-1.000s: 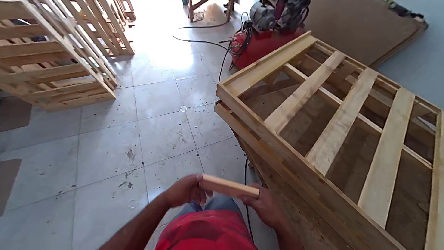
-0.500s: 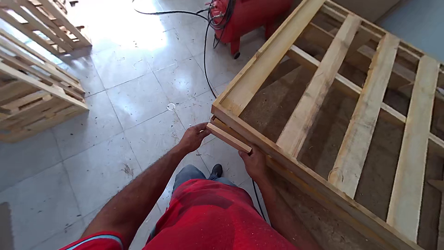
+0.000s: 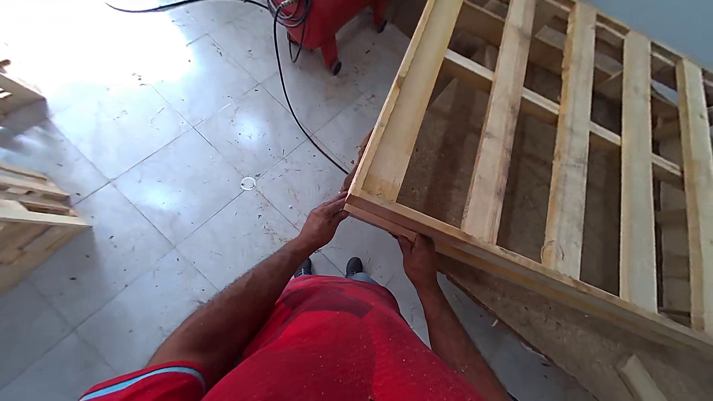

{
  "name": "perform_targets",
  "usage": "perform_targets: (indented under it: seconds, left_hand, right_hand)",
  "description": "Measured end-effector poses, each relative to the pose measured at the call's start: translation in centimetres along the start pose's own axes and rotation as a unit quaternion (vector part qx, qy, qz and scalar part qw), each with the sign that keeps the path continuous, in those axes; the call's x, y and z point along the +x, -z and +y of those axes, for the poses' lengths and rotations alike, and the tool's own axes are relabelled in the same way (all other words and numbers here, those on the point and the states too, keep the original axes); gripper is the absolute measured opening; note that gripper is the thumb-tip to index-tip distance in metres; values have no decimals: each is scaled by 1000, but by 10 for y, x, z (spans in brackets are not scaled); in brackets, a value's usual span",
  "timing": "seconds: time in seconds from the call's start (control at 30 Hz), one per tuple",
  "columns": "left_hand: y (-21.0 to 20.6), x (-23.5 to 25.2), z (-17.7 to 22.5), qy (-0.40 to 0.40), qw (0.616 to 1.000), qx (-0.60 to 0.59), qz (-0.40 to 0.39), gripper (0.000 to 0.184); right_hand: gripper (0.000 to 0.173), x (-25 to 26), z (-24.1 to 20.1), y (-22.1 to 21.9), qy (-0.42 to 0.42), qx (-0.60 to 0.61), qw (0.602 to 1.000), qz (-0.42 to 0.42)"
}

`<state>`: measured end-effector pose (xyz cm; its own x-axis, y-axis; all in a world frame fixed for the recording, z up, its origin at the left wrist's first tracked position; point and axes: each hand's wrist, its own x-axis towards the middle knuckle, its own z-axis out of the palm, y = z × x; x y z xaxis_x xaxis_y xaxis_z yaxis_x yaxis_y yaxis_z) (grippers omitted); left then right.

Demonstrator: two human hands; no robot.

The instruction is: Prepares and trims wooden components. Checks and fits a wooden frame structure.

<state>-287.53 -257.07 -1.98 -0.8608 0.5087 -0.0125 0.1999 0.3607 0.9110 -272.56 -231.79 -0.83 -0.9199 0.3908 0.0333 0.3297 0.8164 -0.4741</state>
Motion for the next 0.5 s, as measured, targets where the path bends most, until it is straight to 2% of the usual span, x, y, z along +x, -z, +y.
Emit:
perform_targets:
  seconds: [0.13,0.33,0.5]
  left_hand:
    - [-1,5,-8,-26,1000,-3,-9,34]
    - [-4,3,-6,-23,1000,-3,2,32]
    - [-4,2,-7,-15,1000,4,-1,38]
  right_hand:
    - [48,3,1,1,-2,2,1000,-1]
    - [52,8,0,-3,9,-23,999,24]
    - [54,9,-2,-3,2,-32,999,12]
